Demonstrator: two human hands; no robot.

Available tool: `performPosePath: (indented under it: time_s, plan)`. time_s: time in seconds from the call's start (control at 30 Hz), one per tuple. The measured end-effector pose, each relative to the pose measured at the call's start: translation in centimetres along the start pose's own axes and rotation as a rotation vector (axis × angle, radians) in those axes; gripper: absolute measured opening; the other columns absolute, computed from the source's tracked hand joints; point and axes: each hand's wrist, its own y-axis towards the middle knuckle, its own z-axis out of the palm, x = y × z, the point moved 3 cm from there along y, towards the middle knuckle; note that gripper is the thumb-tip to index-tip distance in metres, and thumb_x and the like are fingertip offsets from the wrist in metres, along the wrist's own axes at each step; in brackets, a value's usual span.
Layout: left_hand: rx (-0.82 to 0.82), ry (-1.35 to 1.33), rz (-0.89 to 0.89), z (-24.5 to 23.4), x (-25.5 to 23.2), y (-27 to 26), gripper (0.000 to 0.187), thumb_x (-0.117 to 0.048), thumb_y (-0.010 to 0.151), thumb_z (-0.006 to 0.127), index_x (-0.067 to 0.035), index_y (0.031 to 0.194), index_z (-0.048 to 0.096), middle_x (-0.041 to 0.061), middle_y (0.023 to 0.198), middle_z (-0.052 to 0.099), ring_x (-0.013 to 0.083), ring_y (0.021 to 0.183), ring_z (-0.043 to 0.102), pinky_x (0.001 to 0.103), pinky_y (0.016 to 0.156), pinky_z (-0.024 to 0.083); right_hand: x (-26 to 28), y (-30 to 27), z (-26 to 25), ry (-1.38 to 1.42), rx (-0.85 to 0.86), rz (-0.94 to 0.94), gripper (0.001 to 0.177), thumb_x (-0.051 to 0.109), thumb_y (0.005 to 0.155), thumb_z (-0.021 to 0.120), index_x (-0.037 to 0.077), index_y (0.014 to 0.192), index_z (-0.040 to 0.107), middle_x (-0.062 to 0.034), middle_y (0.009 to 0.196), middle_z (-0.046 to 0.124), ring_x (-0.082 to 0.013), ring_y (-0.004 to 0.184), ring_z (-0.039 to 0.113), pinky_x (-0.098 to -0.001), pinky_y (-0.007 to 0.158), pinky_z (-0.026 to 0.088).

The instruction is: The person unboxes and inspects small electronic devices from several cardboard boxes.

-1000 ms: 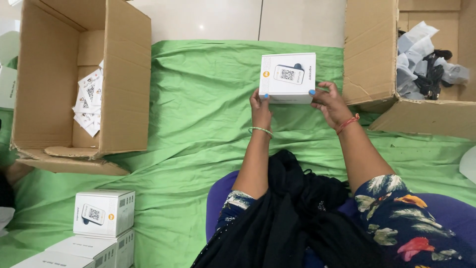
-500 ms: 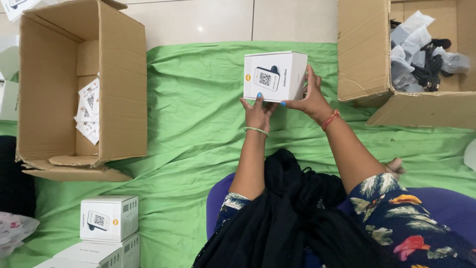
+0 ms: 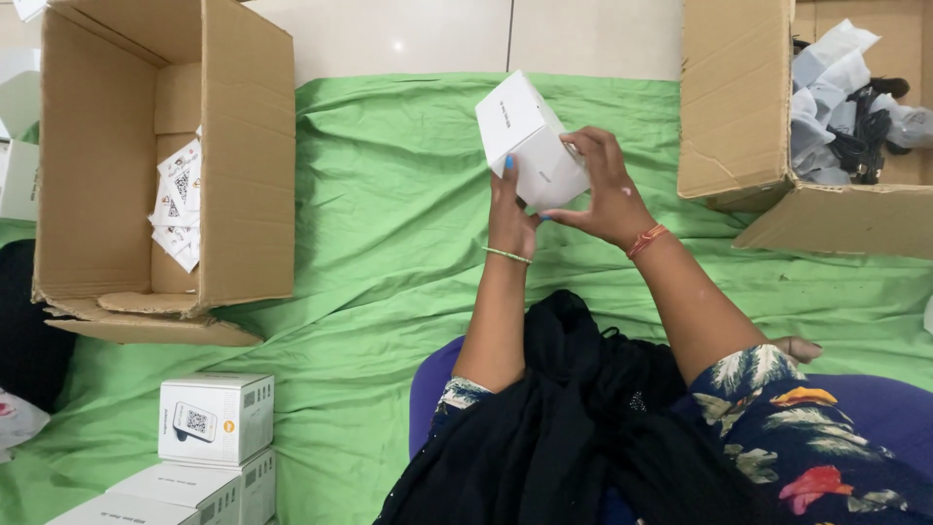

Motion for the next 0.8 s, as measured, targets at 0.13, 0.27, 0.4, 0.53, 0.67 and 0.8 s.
performPosePath:
  time_s: [0.13, 0.27, 0.4, 0.53, 0.67, 0.8]
  plan:
    - [0.007, 0.414, 0.440, -1.1, 0.4, 0.8, 0.085, -0.035, 0.092, 0.075, -0.012, 0.163, 0.035, 0.017, 0.160, 0.045, 0.0332, 0.141, 0.049, 0.046, 0.106, 0.047, -3.4, -0.7, 2.4, 0.447, 0.000, 0.323, 0.042, 0.016, 0.094, 0.075, 0.003, 0.128, 0.053, -0.0134, 0.120, 0.059, -0.0232, 0.104, 0.064, -0.0376, 0.090, 0.059]
    - [-0.017, 1.133, 0.886, -0.1, 0.3, 0.0, 0.094, -0.011, 0.082, 0.082, -0.014, 0.162, 0.033, 0.014, 0.167, 0.039, 0.0319, 0.150, 0.046, 0.044, 0.118, 0.045, -5.3, -1.6, 4.3, 1.006, -0.093, 0.671, 0.011, 0.018, 0.106, 0.056, 0.007, 0.104, 0.055, -0.0002, 0.095, 0.063, -0.0112, 0.090, 0.068, -0.0347, 0.084, 0.062]
    - [0.026, 1.262, 0.913, 1.4, 0.1, -1.0, 0.110, -0.007, 0.075, 0.080, -0.013, 0.166, 0.019, 0.016, 0.165, 0.036, 0.0371, 0.152, 0.039, 0.047, 0.125, 0.037, -7.5, -3.0, 3.3, 1.202, -0.144, 0.772, 0.009, 0.014, 0.102, 0.059, 0.007, 0.096, 0.060, -0.0032, 0.090, 0.067, -0.0152, 0.087, 0.070, -0.0348, 0.085, 0.063]
    - [0.036, 1.323, 0.917, 2.3, 1.0, -1.1, 0.117, -0.014, 0.064, 0.088, -0.019, 0.160, 0.021, 0.019, 0.158, 0.032, 0.0431, 0.145, 0.038, 0.049, 0.119, 0.036, -8.1, -4.7, 4.4, 0.972, 0.237, 0.654, 0.007, 0.011, 0.097, 0.065, 0.004, 0.095, 0.067, -0.0053, 0.093, 0.071, -0.0133, 0.089, 0.066, -0.0297, 0.084, 0.054]
    - [0.019, 1.368, 0.916, 1.7, 1.9, -0.3, 0.103, -0.018, 0.075, 0.090, -0.030, 0.157, 0.030, 0.014, 0.156, 0.035, 0.0401, 0.144, 0.045, 0.047, 0.117, 0.044, -2.8, -2.0, -0.9, 0.290, 0.231, 0.418, 0.012, 0.017, 0.094, 0.071, 0.005, 0.096, 0.069, -0.0047, 0.088, 0.072, -0.0153, 0.082, 0.067, -0.0314, 0.081, 0.054]
    - [0.012, 1.315, 0.826, 1.9, 1.0, -0.7, 0.099, -0.023, 0.077, 0.091, -0.028, 0.155, 0.031, 0.014, 0.158, 0.034, 0.0413, 0.142, 0.045, 0.047, 0.110, 0.049, -1.0, 1.7, -7.4, -0.414, -0.068, 0.042, 0.025, 0.018, 0.092, 0.076, 0.009, 0.114, 0.067, -0.0102, 0.124, 0.063, -0.0275, 0.115, 0.063, -0.0385, 0.100, 0.054]
